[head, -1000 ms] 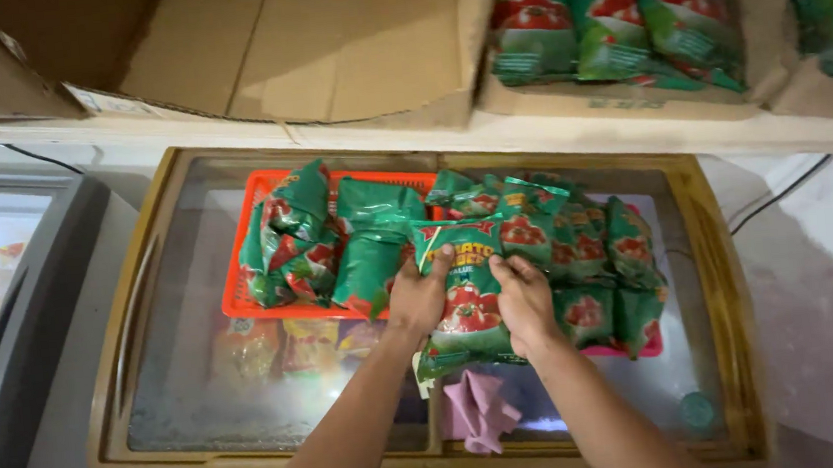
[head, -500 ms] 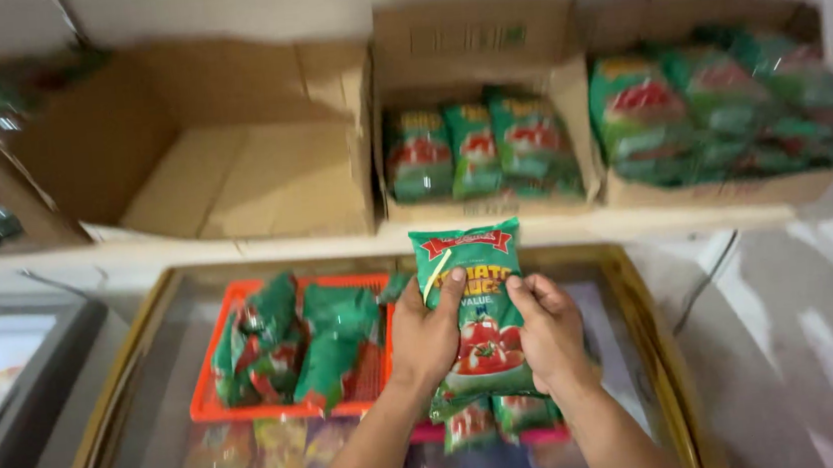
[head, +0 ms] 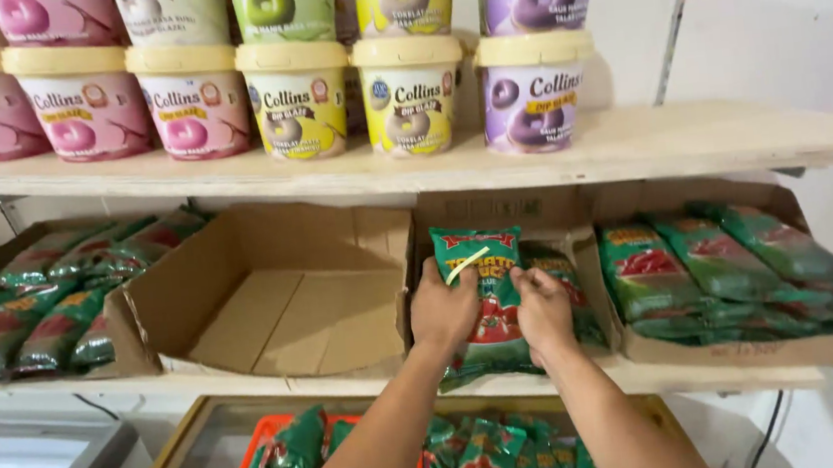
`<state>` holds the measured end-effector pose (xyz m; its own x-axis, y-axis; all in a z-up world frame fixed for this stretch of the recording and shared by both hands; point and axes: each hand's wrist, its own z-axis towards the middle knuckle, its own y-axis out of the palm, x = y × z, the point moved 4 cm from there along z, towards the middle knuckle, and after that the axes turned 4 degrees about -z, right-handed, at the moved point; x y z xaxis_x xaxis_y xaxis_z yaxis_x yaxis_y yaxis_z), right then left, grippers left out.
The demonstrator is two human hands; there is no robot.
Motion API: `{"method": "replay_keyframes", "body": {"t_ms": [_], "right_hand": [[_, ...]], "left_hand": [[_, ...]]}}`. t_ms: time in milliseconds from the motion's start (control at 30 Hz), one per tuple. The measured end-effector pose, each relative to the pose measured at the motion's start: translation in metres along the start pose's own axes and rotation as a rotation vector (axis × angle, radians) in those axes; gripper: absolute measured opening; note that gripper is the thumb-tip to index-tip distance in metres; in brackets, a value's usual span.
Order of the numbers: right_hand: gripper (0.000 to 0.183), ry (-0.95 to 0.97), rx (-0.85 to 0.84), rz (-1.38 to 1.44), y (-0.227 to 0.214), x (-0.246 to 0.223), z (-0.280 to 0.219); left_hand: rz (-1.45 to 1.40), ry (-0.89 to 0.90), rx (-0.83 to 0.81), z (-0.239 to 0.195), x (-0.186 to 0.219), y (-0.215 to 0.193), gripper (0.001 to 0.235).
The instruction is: The person sorts green food packets from a shelf and a red basket into a cardboard box.
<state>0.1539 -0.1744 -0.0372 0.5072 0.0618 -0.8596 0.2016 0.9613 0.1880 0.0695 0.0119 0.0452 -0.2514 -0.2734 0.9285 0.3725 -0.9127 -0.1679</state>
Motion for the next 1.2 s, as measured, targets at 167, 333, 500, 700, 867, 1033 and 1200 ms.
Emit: {"method": "replay_keyframes", "body": {"t_ms": [167,333,500,700,867,1033,1200], "right_hand": [[0.031,0.081,0.031,-0.228,0.016,0.018,0.041],[0.035,0.173,0.007,-0.181,0.037,0.050,0.072],[0.023,0.109,-0.173,-1.089,0.050,0.076,0.094],[0.036,-0.316,-0.208,-0.975,0.073,-0.004,0.079],[0.043,-0.484,-0.801,-1.453,0.081,0.132,0.118],[0.049,-0.309,-0.744,-1.336,0.087,0.096,0.097],[0.054,0.022,-0.410,-1.093,0.091,0.024,0.060]], "left_hand": [[0.209,0.026,-0.012,0.042,-0.007,0.021,0.051],[0.370,0.155,0.028,0.104,-0.051,0.062,0.051],[0.624,0.092,-0.109,0.107,-0.082,0.083,0.050],[0.721,0.140,-0.168,0.048,-0.060,0.048,0.053],[0.911,0.434,-0.136,-0.003,-0.042,0.035,0.054],[0.832,0.168,-0.437,-0.004,-0.059,0.032,0.046],[0.718,0.437,-0.152,-0.003,-0.065,0.029,0.063]]}}
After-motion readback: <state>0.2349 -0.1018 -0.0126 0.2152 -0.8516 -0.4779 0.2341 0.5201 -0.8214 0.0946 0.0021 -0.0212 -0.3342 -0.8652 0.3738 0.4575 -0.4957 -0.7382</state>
